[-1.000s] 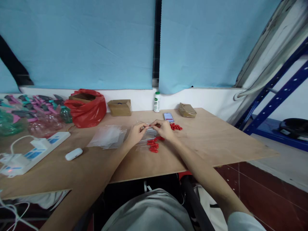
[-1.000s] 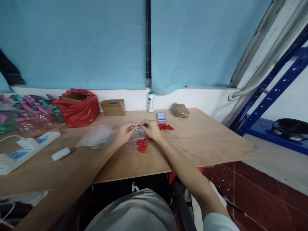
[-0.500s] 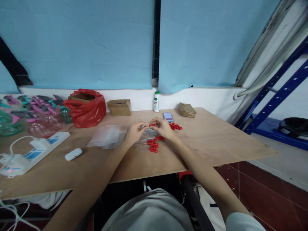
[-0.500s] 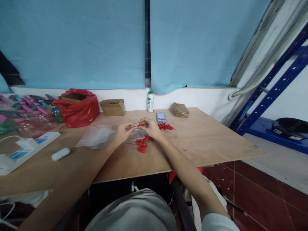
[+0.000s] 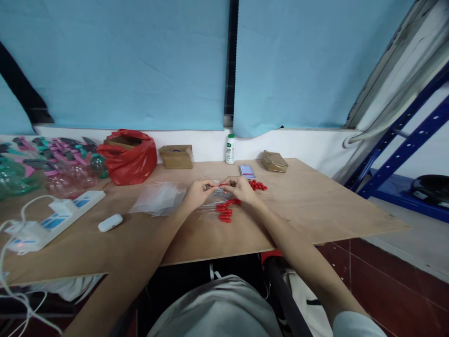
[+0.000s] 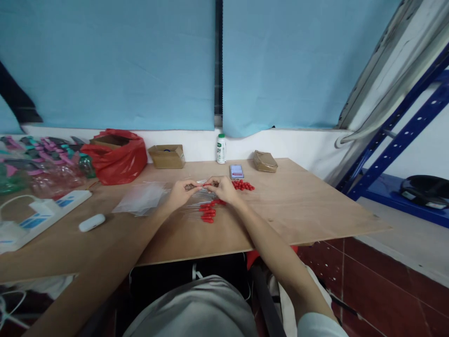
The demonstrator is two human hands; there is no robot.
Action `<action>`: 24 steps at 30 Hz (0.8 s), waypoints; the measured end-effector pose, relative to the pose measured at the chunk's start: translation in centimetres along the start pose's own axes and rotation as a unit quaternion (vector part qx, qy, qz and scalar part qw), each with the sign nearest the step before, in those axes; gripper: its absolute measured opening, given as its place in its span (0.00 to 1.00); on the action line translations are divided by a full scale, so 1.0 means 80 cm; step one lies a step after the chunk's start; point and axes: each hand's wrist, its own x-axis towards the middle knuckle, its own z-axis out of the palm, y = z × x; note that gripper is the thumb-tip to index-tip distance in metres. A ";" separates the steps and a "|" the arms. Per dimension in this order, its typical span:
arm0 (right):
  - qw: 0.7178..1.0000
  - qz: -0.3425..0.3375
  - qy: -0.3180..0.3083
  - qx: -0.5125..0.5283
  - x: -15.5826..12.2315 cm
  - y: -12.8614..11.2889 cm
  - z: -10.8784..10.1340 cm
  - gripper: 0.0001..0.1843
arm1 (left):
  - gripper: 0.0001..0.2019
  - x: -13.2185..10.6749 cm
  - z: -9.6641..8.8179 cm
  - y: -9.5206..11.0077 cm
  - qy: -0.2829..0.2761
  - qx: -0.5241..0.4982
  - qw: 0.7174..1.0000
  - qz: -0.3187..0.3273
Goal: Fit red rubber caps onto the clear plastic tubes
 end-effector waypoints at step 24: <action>0.999 0.024 0.009 0.047 0.009 0.008 0.005 0.20 | 0.12 0.000 -0.010 0.022 0.005 0.058 0.997 0.046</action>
